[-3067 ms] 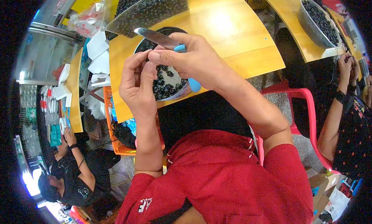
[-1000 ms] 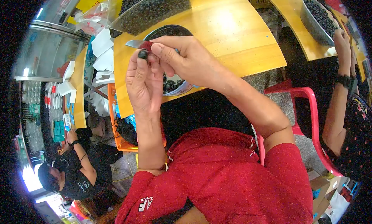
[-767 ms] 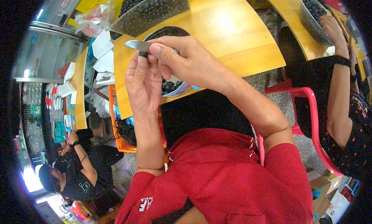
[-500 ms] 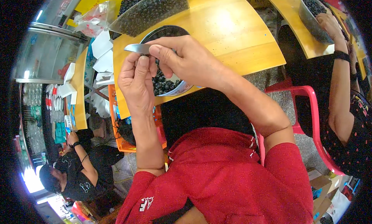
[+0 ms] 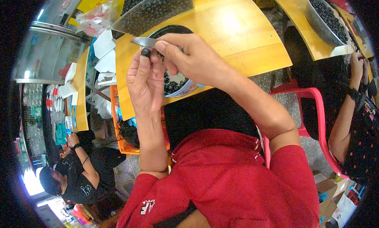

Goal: Trimming or paring small black seeds using a small hand-held knife.

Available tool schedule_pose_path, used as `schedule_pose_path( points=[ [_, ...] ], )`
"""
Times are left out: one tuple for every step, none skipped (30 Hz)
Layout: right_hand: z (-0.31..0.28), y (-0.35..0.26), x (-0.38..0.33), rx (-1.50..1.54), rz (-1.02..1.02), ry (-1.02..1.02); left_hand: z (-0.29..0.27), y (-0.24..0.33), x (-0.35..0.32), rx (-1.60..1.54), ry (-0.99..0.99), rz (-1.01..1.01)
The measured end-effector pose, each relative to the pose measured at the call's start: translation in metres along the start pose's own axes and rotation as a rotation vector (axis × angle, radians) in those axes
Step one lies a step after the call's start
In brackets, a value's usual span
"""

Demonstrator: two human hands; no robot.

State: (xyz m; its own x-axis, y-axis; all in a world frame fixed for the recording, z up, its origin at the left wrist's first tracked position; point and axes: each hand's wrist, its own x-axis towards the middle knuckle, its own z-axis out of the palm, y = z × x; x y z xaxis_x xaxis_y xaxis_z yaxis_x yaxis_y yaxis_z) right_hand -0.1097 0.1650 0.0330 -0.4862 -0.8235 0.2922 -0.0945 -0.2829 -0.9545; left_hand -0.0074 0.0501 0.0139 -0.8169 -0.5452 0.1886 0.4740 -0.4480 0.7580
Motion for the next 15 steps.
schedule_pose_path(
  points=[
    [-0.002,0.001,0.000,-0.010,0.010,-0.008,0.001,0.000,0.001,-0.037,-0.022,-0.017],
    [-0.002,0.001,0.000,-0.011,0.010,-0.009,0.000,0.000,0.001,-0.037,-0.022,-0.016],
    [-0.002,0.001,0.000,-0.006,0.010,-0.007,-0.002,0.000,0.002,-0.061,-0.044,-0.037],
    [-0.002,0.000,-0.001,0.000,0.010,-0.004,-0.004,0.000,0.002,-0.085,-0.066,-0.057],
    [-0.001,0.000,-0.001,0.000,0.009,-0.005,-0.007,-0.001,0.003,-0.085,-0.065,-0.056],
    [0.001,-0.001,-0.001,0.022,-0.017,-0.011,-0.010,-0.002,0.004,-0.135,-0.089,-0.072],
    [0.002,-0.001,-0.002,0.044,-0.043,-0.015,-0.012,-0.002,0.005,-0.185,-0.114,-0.089],
    [0.003,-0.002,-0.002,0.044,-0.043,-0.015,-0.012,-0.002,0.005,-0.185,-0.114,-0.089],
    [0.004,-0.002,-0.001,0.024,-0.048,-0.001,-0.012,-0.002,0.005,-0.169,-0.107,-0.080],
    [0.004,-0.002,-0.002,0.004,-0.053,0.014,-0.012,-0.002,0.004,-0.153,-0.101,-0.073],
    [0.003,-0.001,-0.001,0.004,-0.053,0.015,-0.011,-0.002,0.004,-0.152,-0.101,-0.073],
    [0.000,0.000,0.000,-0.003,-0.027,0.001,-0.009,-0.001,0.003,-0.105,-0.102,-0.050],
    [-0.001,0.001,0.000,-0.010,-0.001,-0.013,-0.008,0.000,0.003,-0.058,-0.103,-0.027],
    [-0.002,0.001,-0.001,-0.010,-0.001,-0.012,-0.006,0.001,0.001,-0.058,-0.103,-0.028],
    [-0.003,-0.001,-0.002,-0.008,-0.006,-0.026,-0.005,0.001,0.000,-0.059,-0.075,-0.022]
  ],
)
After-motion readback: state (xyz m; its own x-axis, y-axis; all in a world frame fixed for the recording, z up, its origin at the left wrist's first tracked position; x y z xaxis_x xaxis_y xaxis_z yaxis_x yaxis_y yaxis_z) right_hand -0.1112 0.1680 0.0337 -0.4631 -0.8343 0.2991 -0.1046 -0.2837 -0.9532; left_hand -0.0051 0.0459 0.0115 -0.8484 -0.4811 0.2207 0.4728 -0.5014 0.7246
